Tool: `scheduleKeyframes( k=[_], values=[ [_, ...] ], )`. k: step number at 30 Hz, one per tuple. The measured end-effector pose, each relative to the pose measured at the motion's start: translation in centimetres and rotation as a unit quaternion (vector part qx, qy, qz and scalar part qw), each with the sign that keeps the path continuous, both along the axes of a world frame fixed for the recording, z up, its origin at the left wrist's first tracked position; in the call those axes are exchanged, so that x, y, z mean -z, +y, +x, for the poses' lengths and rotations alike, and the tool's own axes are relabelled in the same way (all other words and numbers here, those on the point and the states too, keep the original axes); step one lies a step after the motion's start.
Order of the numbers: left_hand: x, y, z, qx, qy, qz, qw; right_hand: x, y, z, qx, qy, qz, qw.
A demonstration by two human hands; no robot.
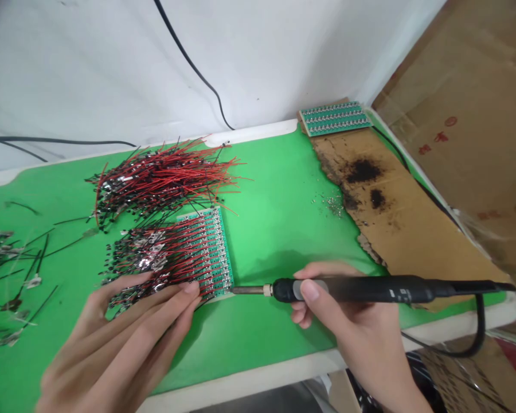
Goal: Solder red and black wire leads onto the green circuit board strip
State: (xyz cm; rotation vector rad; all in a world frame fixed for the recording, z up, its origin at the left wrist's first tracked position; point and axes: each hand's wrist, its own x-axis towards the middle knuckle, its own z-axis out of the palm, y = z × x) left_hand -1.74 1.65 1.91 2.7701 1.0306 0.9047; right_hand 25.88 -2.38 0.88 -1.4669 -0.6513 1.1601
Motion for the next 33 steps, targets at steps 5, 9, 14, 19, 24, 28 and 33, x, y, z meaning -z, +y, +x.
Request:
scheduleKeyframes(
  k=[5,9,14,19,24,28,33],
  values=[
    [0.1,0.2,0.2,0.000,-0.020,0.006,1.000,0.0,0.1,-0.1,0.030,0.023,-0.004,0.999],
    [0.1,0.4,0.2,-0.004,-0.016,0.006,1.000,-0.1,0.2,-0.2,0.049,0.026,0.002,0.998],
    [0.1,0.6,0.2,0.000,-0.019,0.013,1.000,0.0,0.2,-0.1,0.040,0.019,0.010,0.999],
    [-0.1,0.7,0.4,0.008,-0.022,0.003,1.000,0.0,0.3,-0.1,0.042,0.020,0.013,0.999],
    [0.1,0.8,0.3,0.020,-0.035,0.014,0.999,-0.2,0.3,-0.3,0.046,0.029,0.007,0.999],
    [0.3,0.6,-0.2,0.026,-0.015,0.021,0.999,0.3,0.2,0.0,0.049,0.027,0.014,0.998],
    [-0.5,0.3,-0.6,0.044,0.060,0.053,0.996,2.3,0.1,1.8,-0.022,0.021,0.090,0.995]
  ],
)
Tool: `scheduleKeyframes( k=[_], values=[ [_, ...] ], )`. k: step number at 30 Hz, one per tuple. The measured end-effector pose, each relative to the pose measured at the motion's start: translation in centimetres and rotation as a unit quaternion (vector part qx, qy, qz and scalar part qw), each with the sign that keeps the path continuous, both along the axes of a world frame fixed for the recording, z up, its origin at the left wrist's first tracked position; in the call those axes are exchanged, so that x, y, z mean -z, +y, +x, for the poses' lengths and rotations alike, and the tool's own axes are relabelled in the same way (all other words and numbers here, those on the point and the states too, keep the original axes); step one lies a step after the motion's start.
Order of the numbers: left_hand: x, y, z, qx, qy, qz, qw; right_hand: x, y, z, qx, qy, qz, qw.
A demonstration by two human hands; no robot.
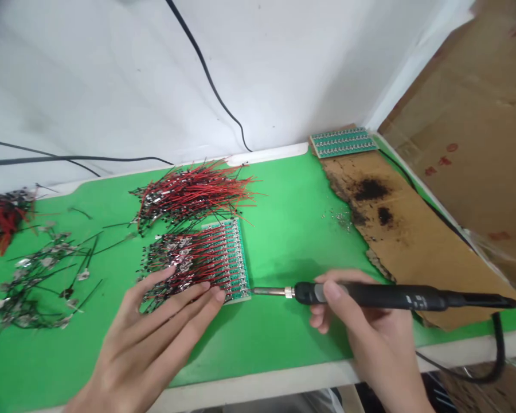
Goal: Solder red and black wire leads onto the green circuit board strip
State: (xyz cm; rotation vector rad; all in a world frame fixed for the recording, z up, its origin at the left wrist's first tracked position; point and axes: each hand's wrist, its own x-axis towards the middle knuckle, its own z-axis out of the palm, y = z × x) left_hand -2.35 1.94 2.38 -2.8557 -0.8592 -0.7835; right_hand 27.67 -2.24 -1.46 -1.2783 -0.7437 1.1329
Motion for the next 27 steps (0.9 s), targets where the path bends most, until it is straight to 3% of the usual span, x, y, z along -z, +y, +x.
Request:
scheduleKeyframes(
  k=[6,18,21,24,26,27],
  values=[
    [-0.5,0.1,0.2,-0.002,0.038,0.021,0.999,1.1,-0.1,0.9,-0.017,-0.011,0.016,1.000],
    [2.8,-0.6,0.0,-0.023,-0.072,-0.007,0.997,1.3,0.1,0.9,0.000,-0.016,0.011,1.000],
    [2.1,-0.7,0.1,-0.033,-0.071,-0.022,0.997,1.5,-0.1,1.1,-0.006,-0.003,0.012,1.000],
    [0.2,-0.1,-0.5,-0.044,-0.085,-0.061,0.994,2.0,-0.2,1.4,-0.012,0.010,0.012,1.000],
    [-1.3,1.3,-1.7,-0.095,-0.124,-0.058,0.986,2.4,-0.3,1.5,-0.015,0.015,0.008,1.000],
    [-1.9,2.4,-2.5,-0.156,-0.139,-0.042,0.977,2.6,-0.3,1.6,-0.017,0.016,0.006,1.000]
  ],
)
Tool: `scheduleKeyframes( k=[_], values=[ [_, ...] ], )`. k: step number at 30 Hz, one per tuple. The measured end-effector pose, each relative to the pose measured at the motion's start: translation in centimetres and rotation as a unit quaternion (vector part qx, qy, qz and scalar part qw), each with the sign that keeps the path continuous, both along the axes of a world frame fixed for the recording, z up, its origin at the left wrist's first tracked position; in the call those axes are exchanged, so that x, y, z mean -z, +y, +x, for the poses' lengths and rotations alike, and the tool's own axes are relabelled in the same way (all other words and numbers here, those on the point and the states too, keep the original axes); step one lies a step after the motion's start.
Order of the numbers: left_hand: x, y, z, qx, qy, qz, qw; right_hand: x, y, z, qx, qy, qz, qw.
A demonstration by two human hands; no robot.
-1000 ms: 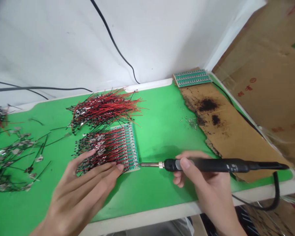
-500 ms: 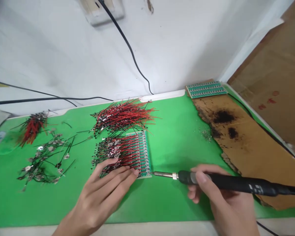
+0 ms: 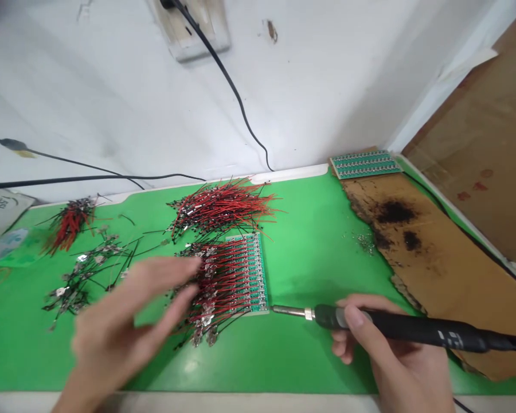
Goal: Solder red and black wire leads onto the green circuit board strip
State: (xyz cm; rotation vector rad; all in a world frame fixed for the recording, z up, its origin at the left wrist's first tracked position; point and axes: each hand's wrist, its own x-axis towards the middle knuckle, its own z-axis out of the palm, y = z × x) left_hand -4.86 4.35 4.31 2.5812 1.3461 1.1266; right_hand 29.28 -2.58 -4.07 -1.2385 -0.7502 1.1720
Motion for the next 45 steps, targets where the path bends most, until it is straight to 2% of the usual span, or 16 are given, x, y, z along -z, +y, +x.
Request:
scheduleKeyframes(
  k=[1,2,4,7,10,14,17,20,23,24,26,28,31,34,38,45],
  values=[
    [-0.5,1.3,-0.9,-0.081,0.005,0.005,0.997,0.2,-0.1,0.1,-0.001,0.000,-0.002,1.000],
    [-0.9,2.6,-1.9,-0.128,0.004,0.004,0.992,0.3,-0.1,0.1,-0.001,-0.001,-0.005,1.000],
    [-1.1,5.4,-3.6,-0.178,0.015,-0.038,0.983,0.5,-0.2,0.2,0.004,0.000,-0.014,1.000],
    [-0.7,8.4,-5.0,-0.218,0.018,-0.100,0.971,0.6,-0.3,0.2,0.009,0.005,-0.037,0.999],
    [0.0,9.7,-4.9,-0.231,0.005,-0.145,0.962,0.6,-0.2,0.2,0.009,0.004,-0.040,0.999],
    [0.0,10.0,-4.8,-0.236,-0.031,-0.182,0.954,0.5,-0.1,0.0,0.006,-0.007,-0.022,1.000],
    [-1.0,9.6,-5.2,-0.251,-0.068,-0.181,0.948,0.0,0.0,-0.4,-0.003,-0.017,-0.013,1.000],
    [-2.4,7.8,-5.2,-0.265,-0.111,-0.162,0.944,-1.1,0.1,-1.1,0.004,-0.018,-0.017,1.000],
    [-3.2,4.6,-3.7,-0.274,-0.141,-0.133,0.942,-2.5,0.1,-2.1,0.005,-0.012,-0.045,0.999],
    [-3.2,3.4,-3.0,-0.267,-0.140,-0.114,0.947,-3.0,0.1,-2.4,0.017,-0.009,-0.062,0.998],
    [-3.0,1.2,-1.3,-0.113,-0.127,-0.094,0.981,-3.5,0.1,-2.8,0.022,-0.001,-0.078,0.997],
    [-2.4,-0.5,0.2,0.005,-0.097,-0.107,0.990,-3.8,0.1,-2.9,0.006,-0.006,-0.074,0.997],
    [-1.1,-2.1,1.5,0.094,-0.018,-0.093,0.991,-3.9,0.0,-3.0,0.007,-0.012,-0.073,0.997],
    [0.6,-3.1,1.5,0.096,0.044,-0.077,0.991,-4.1,0.0,-3.1,0.023,-0.014,-0.086,0.996],
    [2.4,-3.8,0.7,0.087,0.053,-0.080,0.992,-4.4,-0.1,-3.4,0.022,-0.021,-0.102,0.994],
    [2.9,-3.6,0.7,0.074,0.085,-0.056,0.992,-4.5,-0.1,-3.5,0.026,-0.012,-0.114,0.993]
  ],
)
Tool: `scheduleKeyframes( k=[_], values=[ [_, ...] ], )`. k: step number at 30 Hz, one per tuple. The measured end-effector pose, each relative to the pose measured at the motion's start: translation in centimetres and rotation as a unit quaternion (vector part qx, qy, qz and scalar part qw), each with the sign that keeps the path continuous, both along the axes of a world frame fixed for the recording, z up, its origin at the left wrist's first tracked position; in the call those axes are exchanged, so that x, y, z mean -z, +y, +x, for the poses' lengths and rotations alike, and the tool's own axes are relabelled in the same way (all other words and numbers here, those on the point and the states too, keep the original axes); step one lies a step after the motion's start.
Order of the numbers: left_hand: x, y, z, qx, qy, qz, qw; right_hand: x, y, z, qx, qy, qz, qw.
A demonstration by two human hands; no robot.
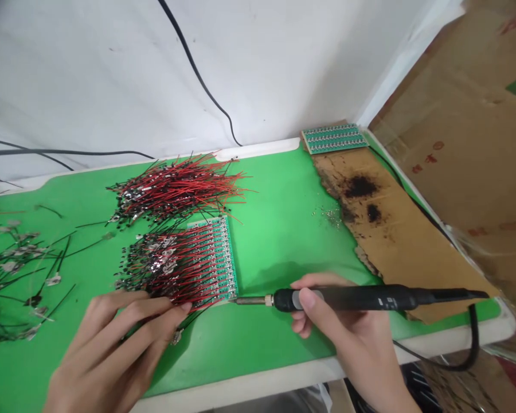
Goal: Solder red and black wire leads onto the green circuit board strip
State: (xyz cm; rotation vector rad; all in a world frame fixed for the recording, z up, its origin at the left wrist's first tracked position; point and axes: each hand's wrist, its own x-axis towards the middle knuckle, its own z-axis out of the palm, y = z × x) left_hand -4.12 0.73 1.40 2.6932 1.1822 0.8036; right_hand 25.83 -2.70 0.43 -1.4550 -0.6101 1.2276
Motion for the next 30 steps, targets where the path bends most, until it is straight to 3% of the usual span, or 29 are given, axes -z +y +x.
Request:
scheduleKeyframes(
  k=[10,30],
  values=[
    [0.0,0.5,0.2,0.024,0.039,0.052,0.998,-0.1,0.0,0.1,-0.001,-0.015,0.005,1.000],
    [0.0,1.3,0.3,0.034,0.013,0.026,0.999,-0.1,0.1,0.3,-0.010,-0.046,0.010,0.999]
  ],
)
